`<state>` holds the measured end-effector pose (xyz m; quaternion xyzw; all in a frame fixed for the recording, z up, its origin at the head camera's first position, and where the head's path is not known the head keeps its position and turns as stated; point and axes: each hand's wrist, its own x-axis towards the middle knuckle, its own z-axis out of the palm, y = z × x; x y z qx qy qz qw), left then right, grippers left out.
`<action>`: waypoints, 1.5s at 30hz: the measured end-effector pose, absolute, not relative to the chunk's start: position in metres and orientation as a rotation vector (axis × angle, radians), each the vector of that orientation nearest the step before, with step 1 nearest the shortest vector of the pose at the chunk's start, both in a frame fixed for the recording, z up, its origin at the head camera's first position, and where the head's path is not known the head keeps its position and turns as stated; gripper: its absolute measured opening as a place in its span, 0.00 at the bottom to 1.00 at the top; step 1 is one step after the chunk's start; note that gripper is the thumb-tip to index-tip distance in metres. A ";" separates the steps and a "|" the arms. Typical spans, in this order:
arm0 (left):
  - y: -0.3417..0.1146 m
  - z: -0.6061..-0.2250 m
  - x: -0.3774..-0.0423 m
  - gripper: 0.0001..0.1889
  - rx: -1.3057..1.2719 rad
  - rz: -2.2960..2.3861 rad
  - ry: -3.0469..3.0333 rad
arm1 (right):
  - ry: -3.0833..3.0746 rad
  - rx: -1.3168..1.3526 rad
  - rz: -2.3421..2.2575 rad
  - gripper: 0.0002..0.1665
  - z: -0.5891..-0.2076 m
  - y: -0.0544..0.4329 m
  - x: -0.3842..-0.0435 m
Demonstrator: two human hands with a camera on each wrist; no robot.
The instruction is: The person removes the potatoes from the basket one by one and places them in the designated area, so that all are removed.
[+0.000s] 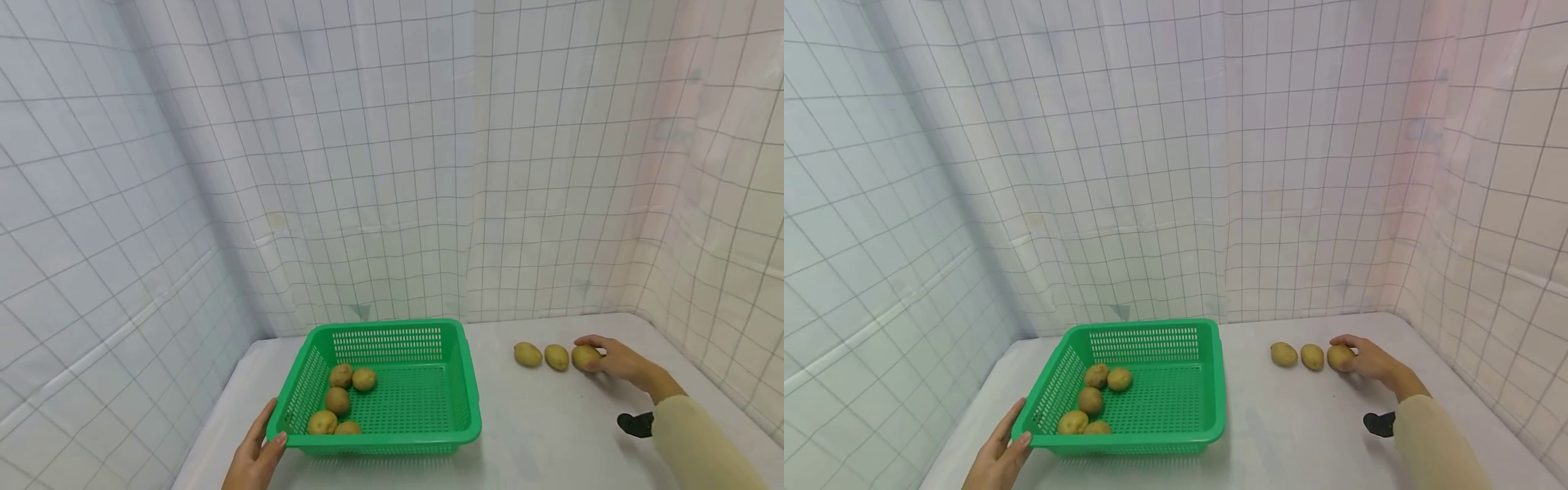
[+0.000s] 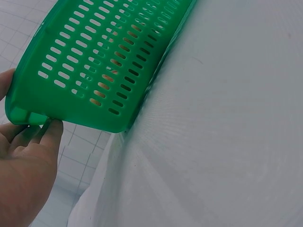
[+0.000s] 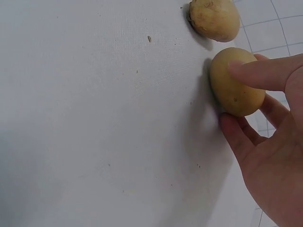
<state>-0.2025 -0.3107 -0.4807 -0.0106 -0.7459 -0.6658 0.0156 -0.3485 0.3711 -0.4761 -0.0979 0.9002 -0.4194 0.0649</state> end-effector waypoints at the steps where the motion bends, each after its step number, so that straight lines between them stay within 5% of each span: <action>1: -0.311 -0.481 -0.203 0.42 -0.028 -2.074 -2.322 | 2.719 -0.299 -1.262 0.34 -0.476 0.372 -0.349; 24: -0.309 -0.482 -0.204 0.43 -0.031 -2.093 -2.303 | 2.749 -0.389 -1.230 0.32 -0.450 0.377 -0.350; 45: -0.310 -0.481 -0.207 0.43 -0.016 -2.090 -2.300 | 2.691 -0.515 -1.255 0.28 -0.421 0.329 -0.361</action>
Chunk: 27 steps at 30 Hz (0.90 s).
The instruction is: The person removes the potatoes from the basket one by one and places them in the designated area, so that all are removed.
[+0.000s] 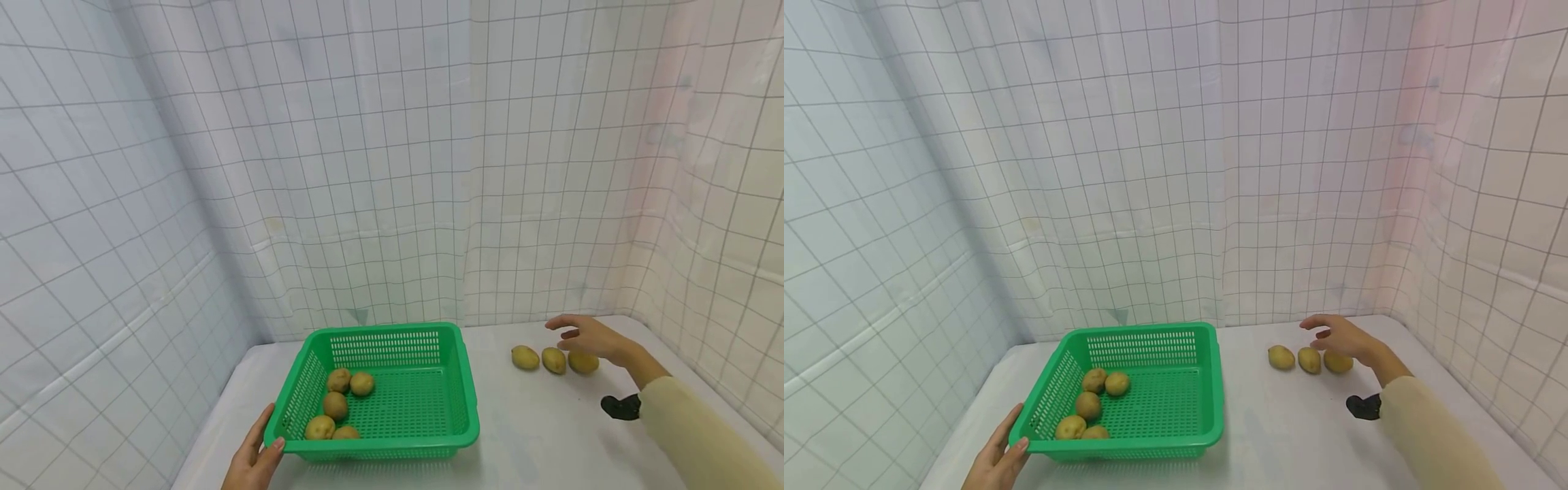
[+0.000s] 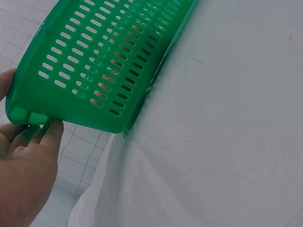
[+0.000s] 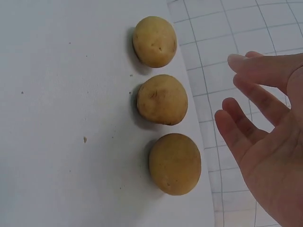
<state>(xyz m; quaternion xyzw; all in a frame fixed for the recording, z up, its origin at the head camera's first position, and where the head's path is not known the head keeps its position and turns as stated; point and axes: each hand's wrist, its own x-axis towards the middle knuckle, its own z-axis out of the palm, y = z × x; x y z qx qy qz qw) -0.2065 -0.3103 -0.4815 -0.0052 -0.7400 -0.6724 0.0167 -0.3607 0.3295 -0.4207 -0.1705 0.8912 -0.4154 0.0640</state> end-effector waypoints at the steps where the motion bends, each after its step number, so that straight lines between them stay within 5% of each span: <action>1: -0.310 -0.482 -0.207 0.43 -0.019 -2.085 -2.302 | 2.689 -0.523 -1.252 0.27 -0.419 0.327 -0.361; 27: -0.311 -0.487 -0.209 0.45 -0.078 -2.140 -2.232 | 2.629 -0.683 -1.230 0.25 -0.404 0.282 -0.371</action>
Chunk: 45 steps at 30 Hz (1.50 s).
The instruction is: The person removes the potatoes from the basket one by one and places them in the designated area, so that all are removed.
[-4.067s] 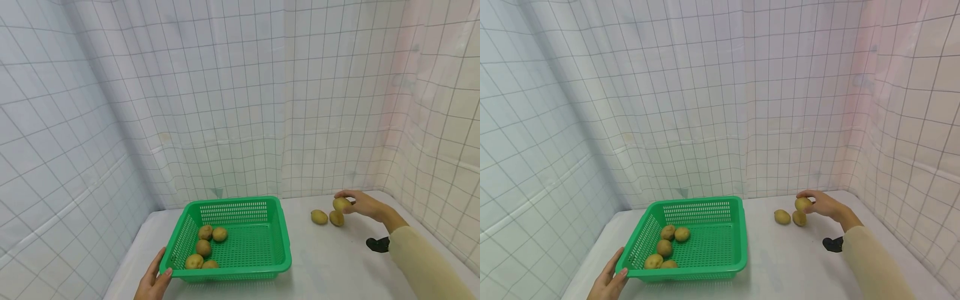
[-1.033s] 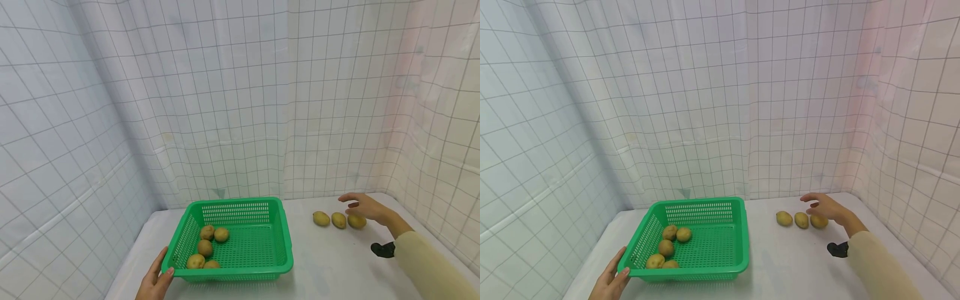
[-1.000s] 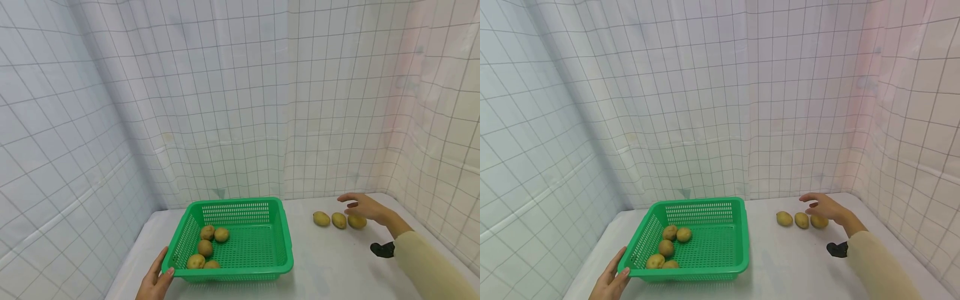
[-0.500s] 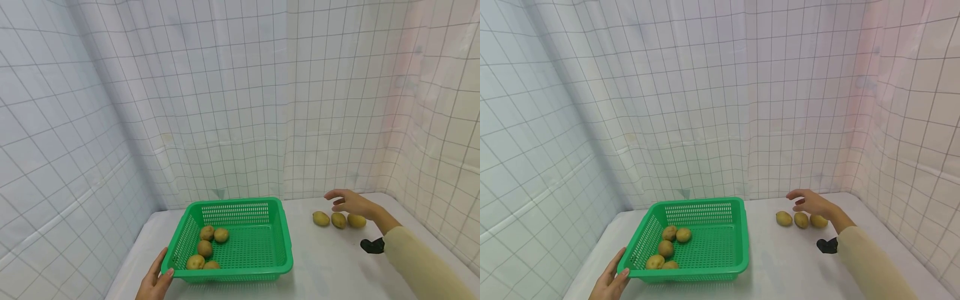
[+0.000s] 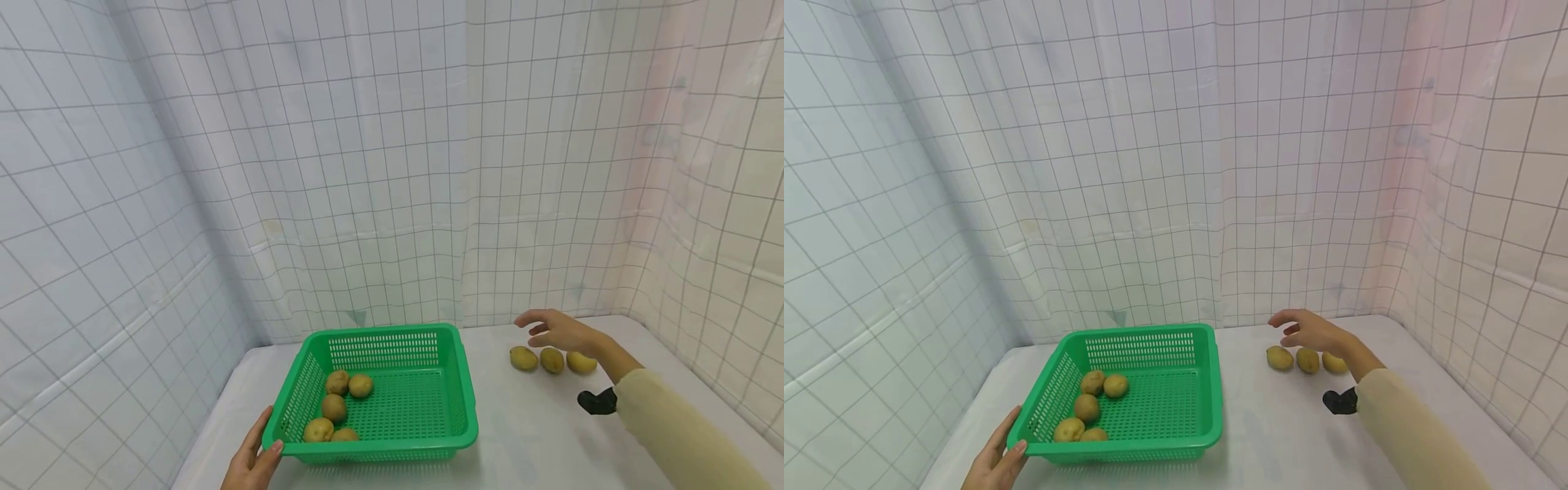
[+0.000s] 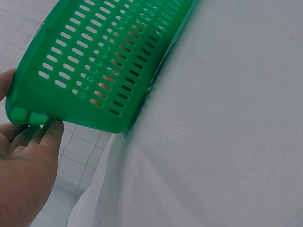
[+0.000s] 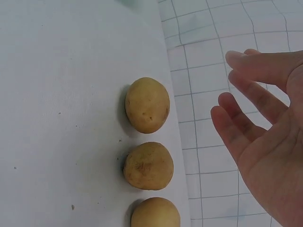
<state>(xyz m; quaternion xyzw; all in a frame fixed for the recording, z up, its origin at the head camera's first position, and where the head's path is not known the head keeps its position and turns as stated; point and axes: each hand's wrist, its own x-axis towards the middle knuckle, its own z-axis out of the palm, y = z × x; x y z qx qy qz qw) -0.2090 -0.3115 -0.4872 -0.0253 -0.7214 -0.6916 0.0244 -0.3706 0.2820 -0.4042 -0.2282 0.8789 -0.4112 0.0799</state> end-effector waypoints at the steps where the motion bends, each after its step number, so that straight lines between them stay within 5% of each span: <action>1: -0.312 -0.487 -0.209 0.45 -0.077 -2.135 -2.234 | 2.628 -0.686 -1.225 0.25 -0.404 0.280 -0.371; 45: -0.314 -0.490 -0.209 0.46 -0.129 -2.143 -2.248 | 2.458 -0.957 -1.101 0.28 -0.383 0.196 -0.368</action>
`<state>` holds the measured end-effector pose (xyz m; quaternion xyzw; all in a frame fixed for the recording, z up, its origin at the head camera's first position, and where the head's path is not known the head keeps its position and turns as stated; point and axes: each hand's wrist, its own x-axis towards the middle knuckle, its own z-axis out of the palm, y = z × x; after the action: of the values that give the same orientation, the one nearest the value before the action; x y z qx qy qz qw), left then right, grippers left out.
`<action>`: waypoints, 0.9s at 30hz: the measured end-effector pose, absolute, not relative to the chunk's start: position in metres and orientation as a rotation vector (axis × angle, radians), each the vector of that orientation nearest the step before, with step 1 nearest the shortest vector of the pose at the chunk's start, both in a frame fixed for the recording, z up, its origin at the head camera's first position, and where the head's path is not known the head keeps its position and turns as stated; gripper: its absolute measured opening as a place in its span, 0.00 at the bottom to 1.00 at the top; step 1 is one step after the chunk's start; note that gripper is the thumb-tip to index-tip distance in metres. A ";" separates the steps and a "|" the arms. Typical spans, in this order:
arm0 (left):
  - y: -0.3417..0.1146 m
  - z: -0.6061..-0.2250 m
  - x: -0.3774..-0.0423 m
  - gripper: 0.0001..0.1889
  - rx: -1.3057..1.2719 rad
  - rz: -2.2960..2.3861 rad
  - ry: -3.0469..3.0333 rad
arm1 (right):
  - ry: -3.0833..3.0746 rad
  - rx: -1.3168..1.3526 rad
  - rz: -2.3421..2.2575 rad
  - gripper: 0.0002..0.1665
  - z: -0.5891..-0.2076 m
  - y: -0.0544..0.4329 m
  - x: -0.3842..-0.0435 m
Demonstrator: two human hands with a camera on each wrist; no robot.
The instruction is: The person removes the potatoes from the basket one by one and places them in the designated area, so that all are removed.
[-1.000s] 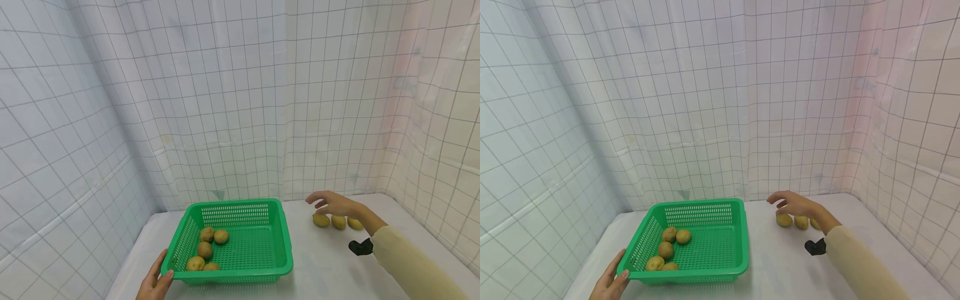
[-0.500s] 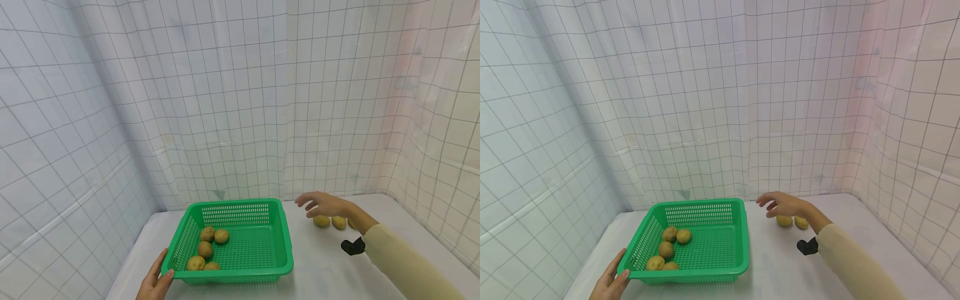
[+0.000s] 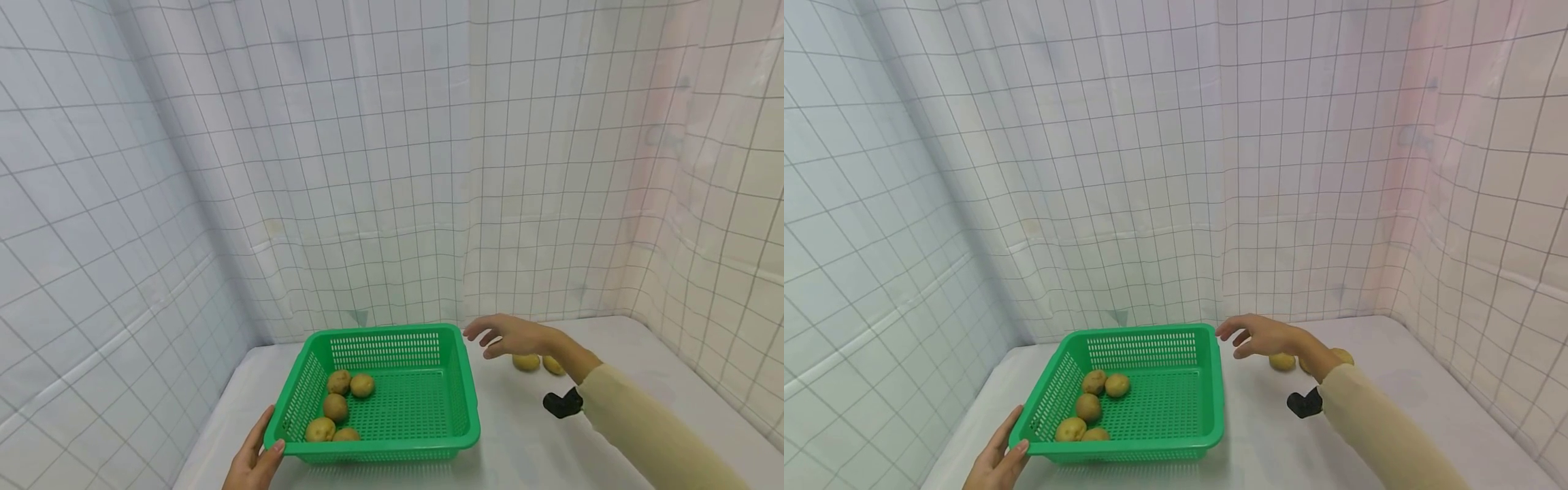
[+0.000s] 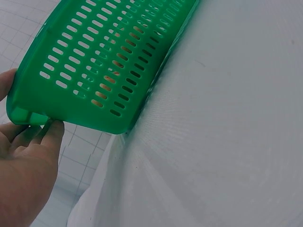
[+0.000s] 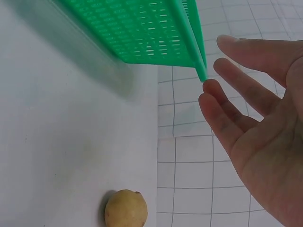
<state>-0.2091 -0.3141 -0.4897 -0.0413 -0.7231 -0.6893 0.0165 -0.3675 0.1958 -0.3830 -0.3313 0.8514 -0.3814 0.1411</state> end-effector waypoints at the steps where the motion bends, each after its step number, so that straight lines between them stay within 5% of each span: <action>1: -0.314 -0.490 -0.209 0.46 -0.124 -2.143 -2.248 | 2.447 -0.961 -1.109 0.28 -0.382 0.194 -0.367; 27: -0.312 -0.486 -0.209 0.48 -0.058 -2.180 -2.246 | 2.344 -1.055 -1.149 0.27 -0.381 0.134 -0.373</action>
<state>-0.2092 -0.3122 -0.4865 -0.0185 -0.7175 -0.6963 0.0053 -0.3727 0.1345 -0.3812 -0.3697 0.8214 -0.4028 0.1622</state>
